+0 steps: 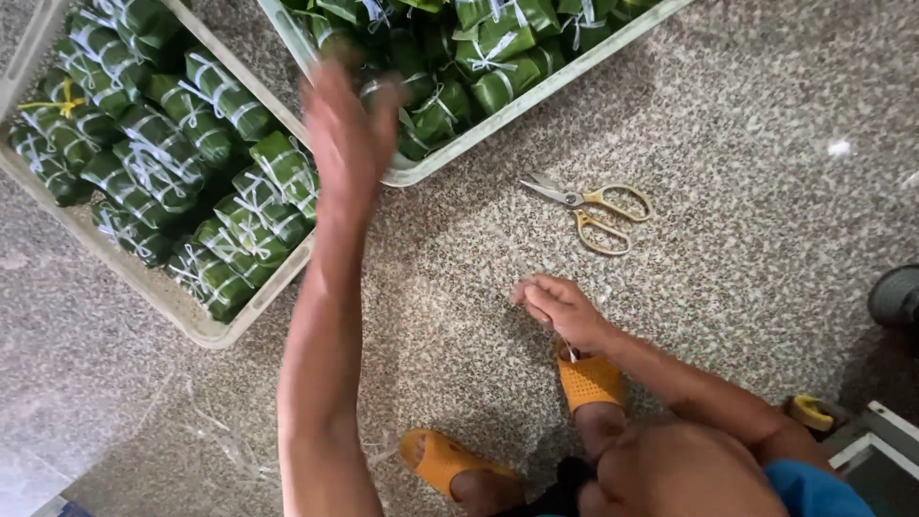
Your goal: The person is tying small leaf-wrapped sticky rice cakes with thin plastic string.
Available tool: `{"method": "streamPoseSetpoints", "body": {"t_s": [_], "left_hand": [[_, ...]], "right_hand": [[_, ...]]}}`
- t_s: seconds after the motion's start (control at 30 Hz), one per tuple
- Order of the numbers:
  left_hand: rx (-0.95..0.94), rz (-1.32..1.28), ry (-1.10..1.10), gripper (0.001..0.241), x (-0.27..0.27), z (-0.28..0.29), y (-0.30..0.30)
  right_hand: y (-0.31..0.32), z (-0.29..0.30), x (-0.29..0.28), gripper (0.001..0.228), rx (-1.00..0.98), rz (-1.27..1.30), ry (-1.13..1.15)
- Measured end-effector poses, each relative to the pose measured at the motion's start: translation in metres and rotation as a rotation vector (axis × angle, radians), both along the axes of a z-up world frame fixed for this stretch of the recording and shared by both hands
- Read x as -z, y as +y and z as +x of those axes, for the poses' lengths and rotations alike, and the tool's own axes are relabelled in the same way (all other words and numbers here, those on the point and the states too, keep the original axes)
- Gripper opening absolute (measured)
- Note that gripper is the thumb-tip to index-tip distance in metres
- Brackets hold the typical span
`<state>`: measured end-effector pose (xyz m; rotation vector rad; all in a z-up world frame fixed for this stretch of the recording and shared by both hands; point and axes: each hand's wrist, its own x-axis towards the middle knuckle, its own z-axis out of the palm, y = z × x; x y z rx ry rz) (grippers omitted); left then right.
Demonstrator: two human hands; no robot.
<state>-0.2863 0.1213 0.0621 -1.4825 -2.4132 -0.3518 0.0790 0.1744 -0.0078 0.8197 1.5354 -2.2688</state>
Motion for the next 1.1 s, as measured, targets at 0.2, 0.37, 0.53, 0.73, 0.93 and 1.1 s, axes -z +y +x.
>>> {"method": "streamPoseSetpoints", "body": {"t_s": [0.2,0.37,0.53,0.73,0.93,1.1], "left_hand": [[-0.400,-0.049,-0.137,0.091,0.073,-0.095,0.057],[-0.286,0.410,-0.479,0.066,0.044,-0.084,0.054],[-0.318,0.471,-0.884,0.031,-0.037,0.051,-0.010],[-0.176,0.493,-0.675,0.046,0.046,0.229,-0.091],[-0.101,0.479,-0.830,0.077,0.035,0.288,-0.104],[0.020,0.644,-1.205,0.051,0.026,0.291,-0.105]], "right_hand": [[-0.005,0.016,0.017,0.024,0.162,-0.003,-0.007],[0.005,0.028,0.022,0.028,0.137,0.026,-0.112],[0.049,-0.033,-0.065,0.040,0.152,0.161,-0.032],[0.048,-0.049,-0.018,0.094,0.313,-0.063,0.494],[0.041,-0.041,-0.033,0.082,0.209,-0.069,0.591],[0.025,-0.018,-0.004,0.073,0.245,-0.275,0.543]]}}
